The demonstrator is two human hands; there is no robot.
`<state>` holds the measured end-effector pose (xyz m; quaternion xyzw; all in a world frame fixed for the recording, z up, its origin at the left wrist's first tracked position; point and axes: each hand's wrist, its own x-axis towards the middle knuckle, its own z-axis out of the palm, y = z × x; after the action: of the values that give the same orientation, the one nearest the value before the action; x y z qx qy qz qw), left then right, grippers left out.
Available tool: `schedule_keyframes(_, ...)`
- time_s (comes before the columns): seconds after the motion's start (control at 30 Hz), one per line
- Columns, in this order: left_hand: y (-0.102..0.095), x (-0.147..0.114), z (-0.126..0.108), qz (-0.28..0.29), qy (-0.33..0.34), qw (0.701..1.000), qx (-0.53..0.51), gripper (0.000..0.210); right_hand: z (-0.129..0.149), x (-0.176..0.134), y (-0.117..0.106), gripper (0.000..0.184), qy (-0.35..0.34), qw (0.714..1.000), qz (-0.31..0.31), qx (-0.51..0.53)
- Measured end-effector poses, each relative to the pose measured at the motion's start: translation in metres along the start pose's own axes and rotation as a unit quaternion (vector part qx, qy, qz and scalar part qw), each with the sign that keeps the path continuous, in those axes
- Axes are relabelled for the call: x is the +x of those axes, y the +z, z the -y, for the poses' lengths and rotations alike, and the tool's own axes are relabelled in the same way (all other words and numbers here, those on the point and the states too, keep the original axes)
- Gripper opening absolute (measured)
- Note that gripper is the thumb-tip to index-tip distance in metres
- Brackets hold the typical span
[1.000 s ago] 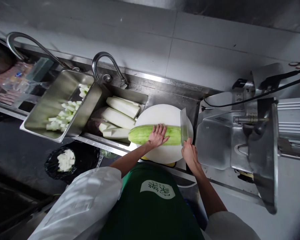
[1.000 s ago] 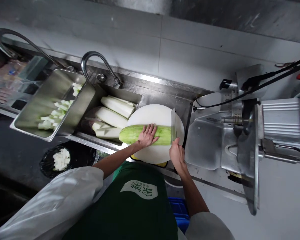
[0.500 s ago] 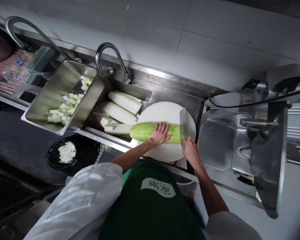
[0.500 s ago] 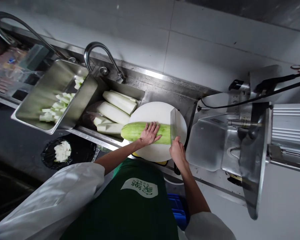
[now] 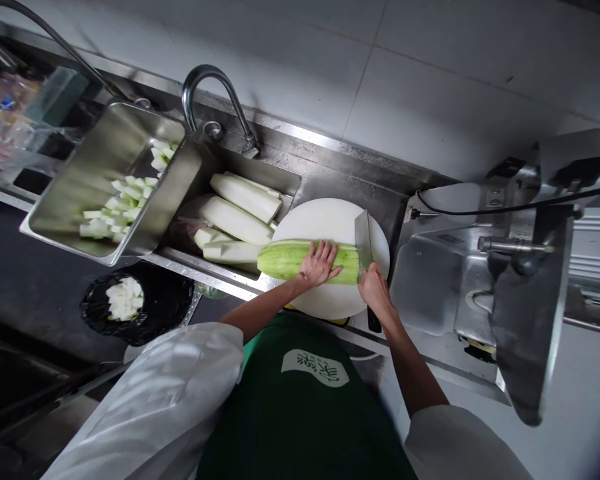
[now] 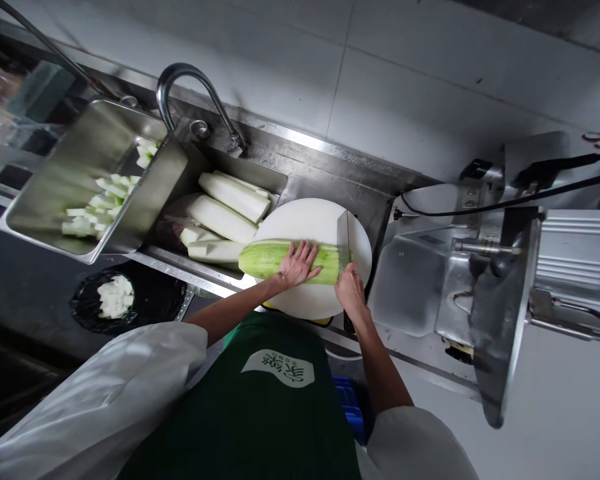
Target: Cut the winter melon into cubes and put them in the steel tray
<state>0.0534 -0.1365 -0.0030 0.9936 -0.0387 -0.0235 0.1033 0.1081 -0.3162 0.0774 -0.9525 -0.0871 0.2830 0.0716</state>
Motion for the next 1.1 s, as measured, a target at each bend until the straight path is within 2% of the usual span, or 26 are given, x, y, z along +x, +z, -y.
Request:
schedule_keyframes(0.17,-0.001,0.004,-0.002,-0.001,-0.013,1.0,-0.004,0.078,0.0,-0.003,-0.007,0.028,-0.006,0.999,0.024,0.022)
schedule_keyframes(0.27,-0.003,0.004,-0.003,-0.004,-0.016,1.0,-0.015,0.078,-0.002,-0.006,-0.011,0.029,-0.004,1.0,0.022,0.015)
schedule_keyframes(0.43,-0.004,0.003,-0.003,0.009,-0.015,0.999,-0.027,0.074,-0.009,-0.017,-0.016,0.029,-0.01,0.998,0.054,-0.005)
schedule_keyframes(0.73,-0.006,0.006,0.0,0.016,-0.005,1.0,-0.025,0.073,-0.001,-0.018,0.023,0.027,0.03,0.999,-0.012,-0.032)
schedule_keyframes(0.87,-0.005,0.006,0.0,0.001,-0.007,1.0,-0.026,0.073,-0.004,-0.021,0.026,0.029,0.02,0.999,-0.024,0.001)
schedule_keyframes(1.0,-0.002,0.006,-0.001,-0.001,-0.02,1.0,-0.013,0.076,-0.014,-0.044,0.025,0.034,0.004,0.999,-0.03,0.032)
schedule_keyframes(1.1,0.0,0.005,-0.001,0.005,-0.021,1.0,-0.002,0.077,-0.019,-0.066,0.029,0.032,0.037,0.999,-0.018,0.023)
